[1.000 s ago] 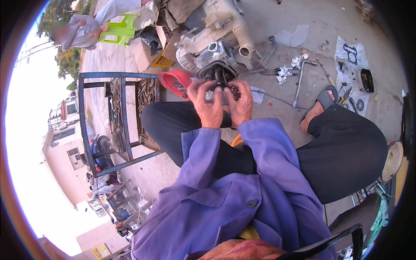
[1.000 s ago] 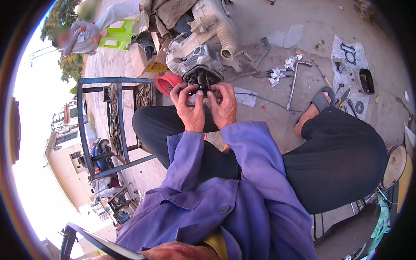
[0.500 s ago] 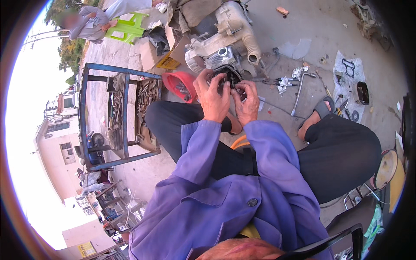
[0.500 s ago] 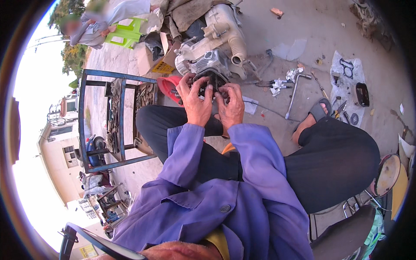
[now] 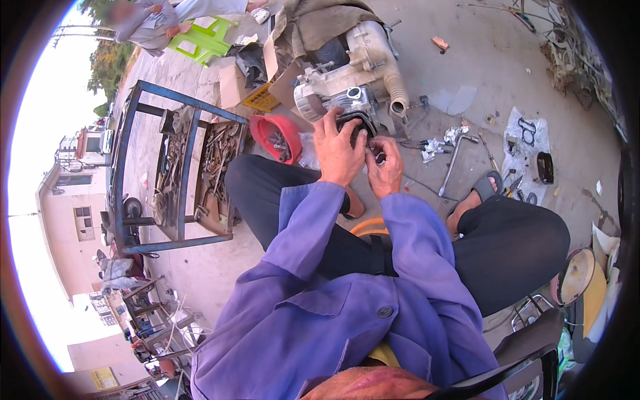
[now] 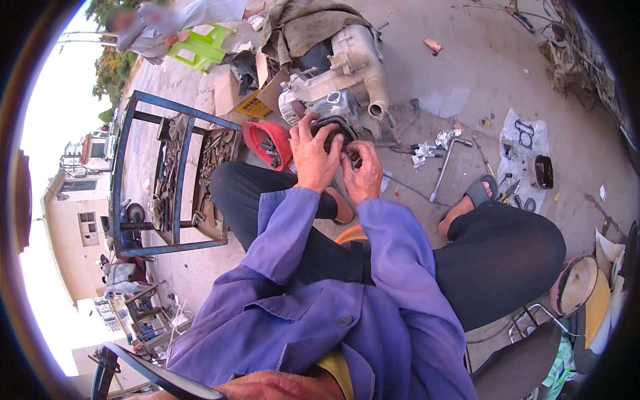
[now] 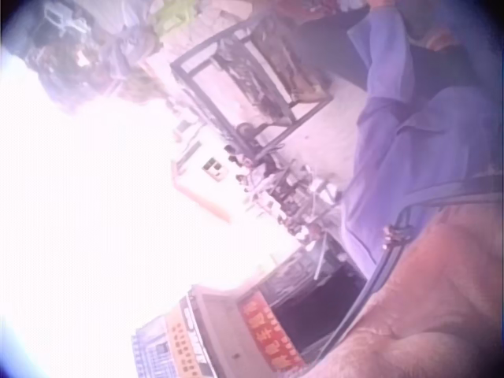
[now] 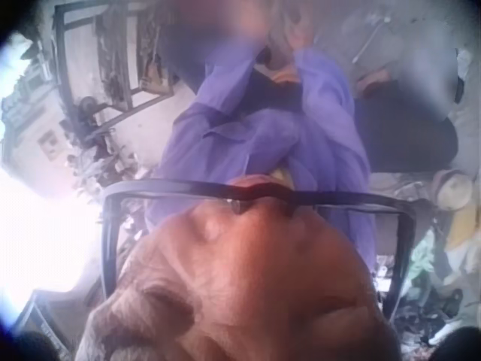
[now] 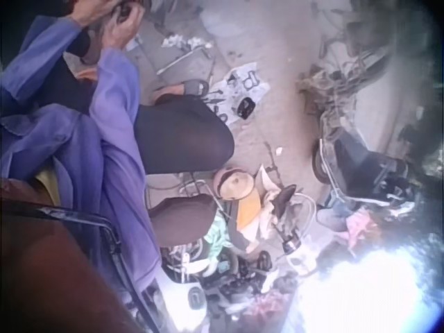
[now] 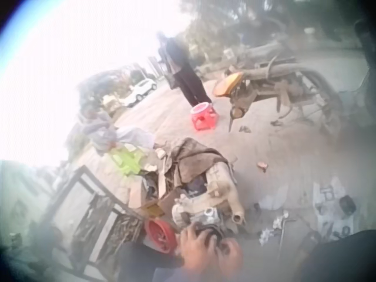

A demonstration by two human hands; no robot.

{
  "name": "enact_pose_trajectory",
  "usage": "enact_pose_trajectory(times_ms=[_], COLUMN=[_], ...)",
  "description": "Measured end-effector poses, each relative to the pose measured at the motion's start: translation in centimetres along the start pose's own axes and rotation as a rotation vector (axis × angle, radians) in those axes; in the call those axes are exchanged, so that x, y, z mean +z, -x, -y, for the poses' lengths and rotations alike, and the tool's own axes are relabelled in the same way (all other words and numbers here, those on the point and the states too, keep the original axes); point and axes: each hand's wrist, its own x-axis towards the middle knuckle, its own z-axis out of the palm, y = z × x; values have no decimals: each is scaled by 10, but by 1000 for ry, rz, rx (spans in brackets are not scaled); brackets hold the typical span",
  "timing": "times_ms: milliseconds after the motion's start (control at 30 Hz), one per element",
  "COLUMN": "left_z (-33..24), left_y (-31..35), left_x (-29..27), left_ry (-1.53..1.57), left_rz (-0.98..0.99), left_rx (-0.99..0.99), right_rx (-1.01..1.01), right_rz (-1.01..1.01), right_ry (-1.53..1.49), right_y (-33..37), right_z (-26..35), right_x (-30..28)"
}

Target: The person assembles a mechanical component, likely a motorcycle engine part. They handle a gear and a cylindrical engine block, fitting the gear onto the block and adjusting it with their hands.

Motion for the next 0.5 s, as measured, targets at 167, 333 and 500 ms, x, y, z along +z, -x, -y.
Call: enact_pose_trajectory(times_ms=[167,333,500], left_z=[1,-4,-2], left_y=[-7,-10,-8], left_x=[7,7,14], left_ry=[-10,-42,-37], left_rz=[-54,-53,-94], left_rx=[-60,-109,-86], right_rx=[-9,-34,-44], right_rz=[34,31,24], right_ry=[-15,15,27], right_y=[0,2,1], right_z=[-4,-8,-12], right_x=[1,3,1])
